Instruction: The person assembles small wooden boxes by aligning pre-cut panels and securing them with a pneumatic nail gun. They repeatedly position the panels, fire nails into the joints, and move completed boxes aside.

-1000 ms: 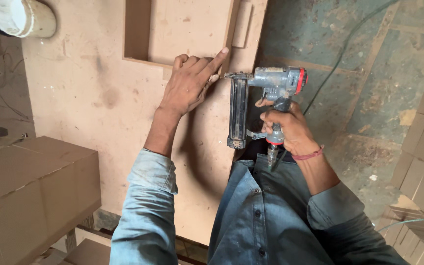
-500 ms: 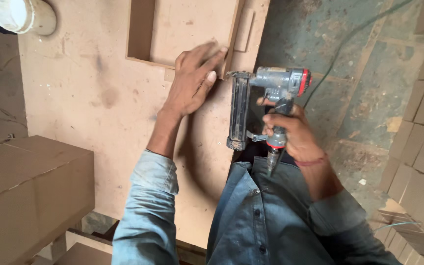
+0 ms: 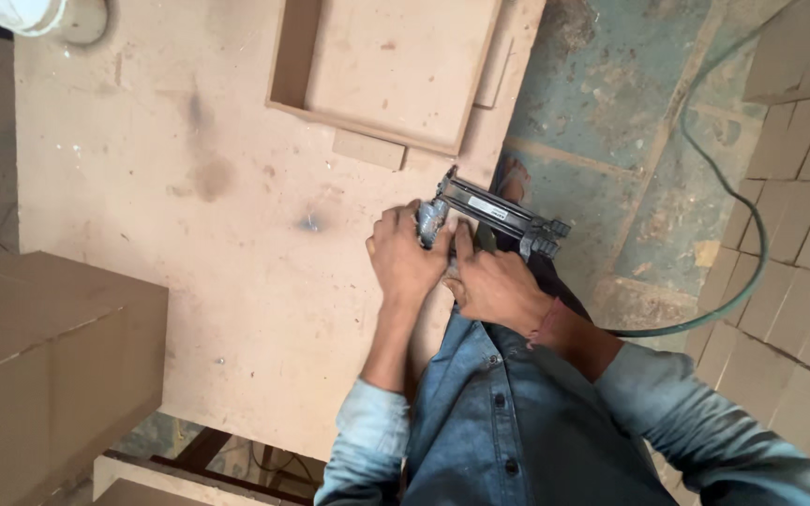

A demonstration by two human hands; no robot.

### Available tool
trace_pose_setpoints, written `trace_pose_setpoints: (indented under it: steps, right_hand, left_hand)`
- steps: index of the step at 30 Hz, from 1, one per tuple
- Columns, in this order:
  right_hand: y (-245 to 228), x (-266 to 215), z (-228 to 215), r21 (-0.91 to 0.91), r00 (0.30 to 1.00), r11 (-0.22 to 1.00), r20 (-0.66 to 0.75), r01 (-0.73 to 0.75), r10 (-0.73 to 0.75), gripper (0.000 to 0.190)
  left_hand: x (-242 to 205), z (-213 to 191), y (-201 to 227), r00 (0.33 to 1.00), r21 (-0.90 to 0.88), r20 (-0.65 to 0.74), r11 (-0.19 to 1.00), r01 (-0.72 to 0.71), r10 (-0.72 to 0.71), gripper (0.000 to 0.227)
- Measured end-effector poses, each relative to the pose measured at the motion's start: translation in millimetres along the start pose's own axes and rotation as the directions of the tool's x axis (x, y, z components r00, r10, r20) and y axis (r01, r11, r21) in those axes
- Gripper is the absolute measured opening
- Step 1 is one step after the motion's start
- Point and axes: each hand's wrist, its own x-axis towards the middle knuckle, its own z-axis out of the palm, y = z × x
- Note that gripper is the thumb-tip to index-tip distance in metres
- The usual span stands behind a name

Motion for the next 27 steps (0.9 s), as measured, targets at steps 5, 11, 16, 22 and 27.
trace_pose_setpoints:
  steps: [5,11,16,22,27]
  right_hand:
    - [-8.7,7.6,2.0,-0.035,0.999,0.999,-0.034,-0.037,0.035,0.085]
    - [-17.2,9.2,-5.3,-0.031,0.999,0.998,0.006,-0.054,0.054,0.081]
    - [-17.4,8.2,-1.6,-0.025,0.994,0.994,0.032,-0.104,0.105,0.079]
    - [-20.0,10.9,-4.7,-0.077,0.987,0.988,0.072,-0.135,0.14,0.077]
    - [-23.0,-6.9,-4.1,-0.064,0.997,0.998,-0.076,-0.016,0.011,0.081]
  left_hand:
    - [3.6,11.1,-12.2,0.999,0.044,-0.017,0.998,0.039,-0.038,0.039]
    - [1.7,12.4,-17.3,0.998,-0.04,-0.065,0.999,0.017,-0.02,0.035]
    - [3.5,11.7,-20.6,0.997,-0.075,-0.071,0.997,-0.021,0.015,0.034]
    - [8.5,5.0,-14.8,0.996,-0.084,-0.088,0.996,-0.035,0.027,0.033]
    - [-2.1,-2.2,-9.9,0.99,-0.104,-0.133,0.992,-0.064,0.05,0.029]
